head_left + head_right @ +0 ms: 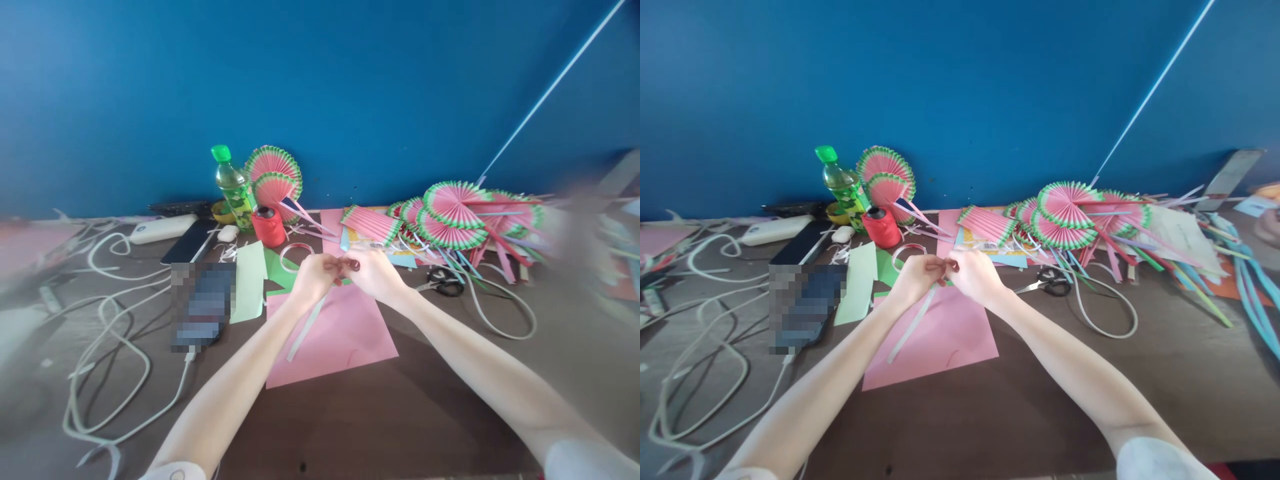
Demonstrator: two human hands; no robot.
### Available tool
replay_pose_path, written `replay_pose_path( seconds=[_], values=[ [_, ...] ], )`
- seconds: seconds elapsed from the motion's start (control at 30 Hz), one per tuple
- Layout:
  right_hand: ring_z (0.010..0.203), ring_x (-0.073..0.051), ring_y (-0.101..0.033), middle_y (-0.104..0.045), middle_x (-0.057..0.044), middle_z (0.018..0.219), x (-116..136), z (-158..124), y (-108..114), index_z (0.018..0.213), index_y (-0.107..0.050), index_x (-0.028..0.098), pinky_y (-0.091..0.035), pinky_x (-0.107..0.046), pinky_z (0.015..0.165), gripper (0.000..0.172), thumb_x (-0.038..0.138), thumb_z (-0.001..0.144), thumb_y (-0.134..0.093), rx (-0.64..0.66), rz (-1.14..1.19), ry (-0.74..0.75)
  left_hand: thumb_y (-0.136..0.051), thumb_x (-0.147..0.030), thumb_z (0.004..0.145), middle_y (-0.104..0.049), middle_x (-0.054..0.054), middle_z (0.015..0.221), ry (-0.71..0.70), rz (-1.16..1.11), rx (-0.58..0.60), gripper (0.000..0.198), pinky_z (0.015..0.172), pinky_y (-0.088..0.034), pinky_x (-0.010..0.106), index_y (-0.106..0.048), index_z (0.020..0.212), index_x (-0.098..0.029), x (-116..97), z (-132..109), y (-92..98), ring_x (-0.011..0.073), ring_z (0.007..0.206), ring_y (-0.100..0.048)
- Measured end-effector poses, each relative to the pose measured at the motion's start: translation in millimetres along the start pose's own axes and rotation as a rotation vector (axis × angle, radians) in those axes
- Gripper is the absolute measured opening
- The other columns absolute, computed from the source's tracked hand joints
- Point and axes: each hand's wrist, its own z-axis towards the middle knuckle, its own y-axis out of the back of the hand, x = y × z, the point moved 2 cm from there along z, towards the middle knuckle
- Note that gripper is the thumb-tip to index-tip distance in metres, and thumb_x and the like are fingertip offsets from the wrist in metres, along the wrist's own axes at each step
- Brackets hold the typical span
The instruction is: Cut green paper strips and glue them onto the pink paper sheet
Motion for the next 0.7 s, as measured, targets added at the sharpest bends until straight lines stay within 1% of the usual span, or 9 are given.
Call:
replay_pose_path(
  seconds=[0.07,0.2,0.33,0.47,0.57,0.63,0.7],
  values=[
    [0.057,-0.012,-0.045,-0.050,-0.001,0.061,0.2,0.0,-1.1,0.057,-0.055,0.017,-0.032,-0.024,0.055,0.014,0.010,0.068,-0.051,-0.009,-0.001,0.005,-0.045,-0.006,0.069,-0.064,0.002,0.063,-0.006,-0.002,0.006,0.017,0.052,-0.045,0.018,-0.061,0.071,-0.012,1.1,0.8,0.5,0.0101,0.050,-0.060],
    [0.056,-0.012,-0.045,-0.050,0.000,0.059,-0.4,1.3,0.1,0.058,-0.056,0.017,-0.033,-0.024,0.055,0.015,0.010,0.071,-0.050,0.001,0.030,0.050,-0.047,-0.009,0.069,-0.063,0.001,0.061,-0.048,-0.007,0.039,0.015,0.056,-0.047,0.021,-0.062,0.071,-0.013,4.3,3.0,3.1,0.0119,0.052,-0.061],
    [0.059,-0.013,-0.049,-0.057,-0.002,0.063,-2.0,3.8,6.2,0.062,-0.059,0.017,-0.037,-0.024,0.057,0.015,0.010,0.072,-0.050,0.023,0.102,0.070,-0.051,-0.012,0.069,-0.063,0.000,0.058,-0.049,-0.018,0.057,0.012,0.057,-0.046,0.022,-0.063,0.070,-0.013,-0.1,2.1,6.2,0.0121,0.052,-0.061],
    [0.059,-0.012,-0.053,-0.062,-0.001,0.063,-3.6,5.1,14.3,0.066,-0.063,0.017,-0.040,-0.024,0.058,0.017,0.011,0.072,-0.049,0.092,0.196,0.023,-0.054,-0.009,0.068,-0.069,0.004,0.069,0.031,-0.082,0.106,0.009,0.057,-0.046,0.022,-0.063,0.070,-0.012,-11.0,-1.3,8.4,0.0097,0.052,-0.058],
    [0.062,-0.013,-0.057,-0.066,-0.001,0.069,-6.4,6.0,19.7,0.072,-0.066,0.017,-0.041,-0.024,0.060,0.018,0.016,0.074,-0.048,0.140,0.238,-0.028,-0.055,-0.009,0.069,-0.070,0.005,0.075,0.045,-0.108,0.149,0.010,0.056,-0.045,0.022,-0.063,0.073,-0.012,-13.3,-1.1,9.7,0.0080,0.051,-0.055],
    [0.064,-0.014,-0.059,-0.068,-0.002,0.072,-11.1,7.9,25.3,0.075,-0.067,0.018,-0.043,-0.025,0.061,0.018,0.020,0.075,-0.049,0.141,0.237,-0.068,-0.055,-0.010,0.069,-0.070,0.005,0.075,0.042,-0.111,0.183,0.009,0.055,-0.044,0.021,-0.063,0.073,-0.012,-10.8,0.5,10.1,0.0070,0.050,-0.054],
    [0.066,-0.015,-0.061,-0.069,-0.003,0.073,-19.3,10.7,35.1,0.076,-0.067,0.017,-0.043,-0.025,0.063,0.018,0.023,0.075,-0.050,0.110,0.208,-0.112,-0.055,-0.012,0.071,-0.070,0.006,0.075,0.048,-0.115,0.201,0.007,0.055,-0.043,0.021,-0.061,0.072,-0.012,-7.3,2.3,10.6,0.0063,0.049,-0.053]
  ],
)
